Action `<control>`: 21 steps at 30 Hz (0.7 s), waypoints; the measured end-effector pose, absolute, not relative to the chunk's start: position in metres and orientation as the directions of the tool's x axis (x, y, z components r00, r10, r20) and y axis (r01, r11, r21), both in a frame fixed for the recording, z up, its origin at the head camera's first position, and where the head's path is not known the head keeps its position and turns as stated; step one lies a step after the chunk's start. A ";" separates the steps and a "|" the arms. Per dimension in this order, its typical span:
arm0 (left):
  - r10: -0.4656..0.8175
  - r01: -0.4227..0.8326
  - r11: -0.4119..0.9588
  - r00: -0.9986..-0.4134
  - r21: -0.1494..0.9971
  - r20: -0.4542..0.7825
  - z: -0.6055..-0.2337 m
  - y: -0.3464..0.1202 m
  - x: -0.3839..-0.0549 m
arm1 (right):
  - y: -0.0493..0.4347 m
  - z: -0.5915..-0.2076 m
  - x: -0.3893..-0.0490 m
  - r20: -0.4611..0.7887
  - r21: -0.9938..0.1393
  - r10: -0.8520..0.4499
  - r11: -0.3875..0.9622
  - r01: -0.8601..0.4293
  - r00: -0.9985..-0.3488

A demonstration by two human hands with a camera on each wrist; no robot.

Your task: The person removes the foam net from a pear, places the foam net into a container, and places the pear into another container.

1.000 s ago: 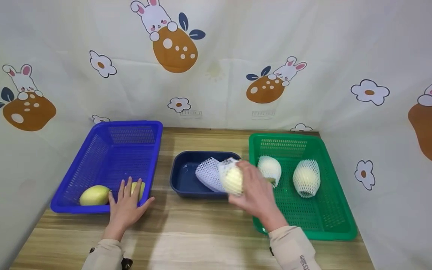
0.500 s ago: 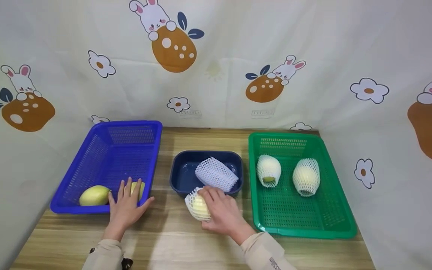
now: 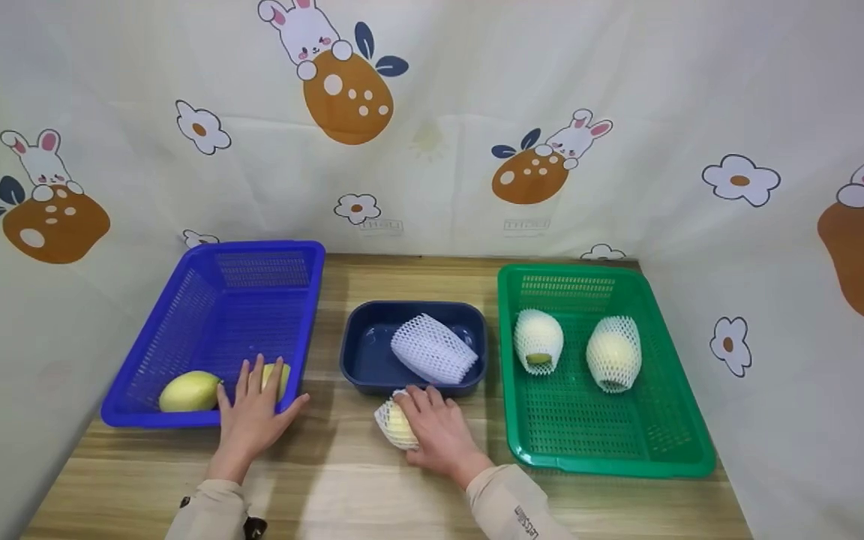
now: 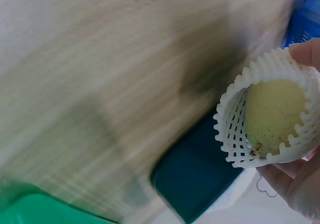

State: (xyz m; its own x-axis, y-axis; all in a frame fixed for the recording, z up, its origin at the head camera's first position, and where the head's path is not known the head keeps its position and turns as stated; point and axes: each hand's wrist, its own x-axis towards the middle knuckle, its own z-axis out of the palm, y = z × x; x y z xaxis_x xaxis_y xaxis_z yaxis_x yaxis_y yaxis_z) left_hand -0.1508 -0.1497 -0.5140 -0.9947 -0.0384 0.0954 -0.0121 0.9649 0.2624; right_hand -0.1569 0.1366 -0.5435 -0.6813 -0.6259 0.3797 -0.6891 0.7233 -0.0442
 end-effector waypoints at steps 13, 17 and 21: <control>-0.046 -0.009 0.957 -0.992 0.291 0.118 -0.512 -0.149 -0.149 | 0.138 -0.559 -0.153 0.330 -0.036 -0.630 0.736 -0.676 -0.703; -0.046 -0.008 0.955 -0.991 0.297 0.122 -0.511 -0.146 -0.151 | 0.138 -0.558 -0.153 0.315 -0.047 -0.629 0.737 -0.674 -0.711; -0.032 0.042 0.946 -0.975 0.323 0.222 -0.509 -0.137 -0.151 | 0.139 -0.557 -0.152 0.281 -0.076 -0.631 0.736 -0.672 -0.723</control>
State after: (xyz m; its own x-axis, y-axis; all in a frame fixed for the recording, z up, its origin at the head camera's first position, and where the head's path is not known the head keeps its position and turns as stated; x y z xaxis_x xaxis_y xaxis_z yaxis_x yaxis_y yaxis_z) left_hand -0.1511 -0.1373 -0.5089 -0.9746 -0.0322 0.2218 0.0422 0.9456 0.3226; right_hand -0.1524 0.1392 -0.5570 -0.7230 -0.6310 0.2814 -0.6723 0.7364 -0.0762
